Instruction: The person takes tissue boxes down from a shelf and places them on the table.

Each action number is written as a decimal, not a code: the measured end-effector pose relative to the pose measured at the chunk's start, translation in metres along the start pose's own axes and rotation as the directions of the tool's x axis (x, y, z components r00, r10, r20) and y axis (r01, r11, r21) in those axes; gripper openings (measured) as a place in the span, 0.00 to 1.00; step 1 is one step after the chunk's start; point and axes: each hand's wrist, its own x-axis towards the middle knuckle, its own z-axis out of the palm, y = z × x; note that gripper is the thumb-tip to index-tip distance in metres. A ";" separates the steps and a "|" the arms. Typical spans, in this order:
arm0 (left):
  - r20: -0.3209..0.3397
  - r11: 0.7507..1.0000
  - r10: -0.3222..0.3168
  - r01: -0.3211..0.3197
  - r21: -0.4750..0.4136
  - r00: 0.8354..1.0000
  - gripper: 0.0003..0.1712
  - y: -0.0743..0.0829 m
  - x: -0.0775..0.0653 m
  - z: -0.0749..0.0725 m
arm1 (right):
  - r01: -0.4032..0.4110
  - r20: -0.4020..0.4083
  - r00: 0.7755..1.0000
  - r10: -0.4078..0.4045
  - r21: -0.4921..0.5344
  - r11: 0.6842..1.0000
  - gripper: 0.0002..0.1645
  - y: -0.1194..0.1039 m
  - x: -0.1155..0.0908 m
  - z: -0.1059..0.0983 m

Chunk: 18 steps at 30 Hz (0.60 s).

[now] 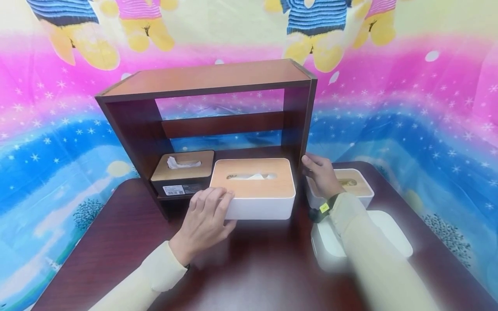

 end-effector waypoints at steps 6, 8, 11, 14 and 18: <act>-0.026 1.000 0.008 -0.008 0.019 1.000 0.36 0.003 -0.001 -0.006 | -0.010 0.002 1.000 0.010 -0.015 1.000 0.19 -0.001 0.000 -0.001; -0.037 1.000 0.009 -0.008 0.014 0.999 0.36 0.004 -0.002 -0.008 | -0.008 0.002 1.000 0.008 -0.016 1.000 0.18 -0.002 0.000 0.000; -0.036 1.000 0.010 -0.009 0.004 0.999 0.36 0.006 -0.002 -0.011 | -0.007 0.002 1.000 0.007 -0.011 1.000 0.18 -0.002 0.000 0.000; -0.018 1.000 0.007 -0.007 -0.004 1.000 0.36 0.007 -0.004 -0.014 | -0.010 0.001 1.000 0.010 -0.017 1.000 0.18 -0.002 0.000 0.001; 0.013 1.000 0.005 -0.005 -0.007 1.000 0.36 0.009 -0.005 -0.016 | -0.019 -0.005 1.000 0.019 -0.030 0.999 0.19 -0.002 -0.001 0.000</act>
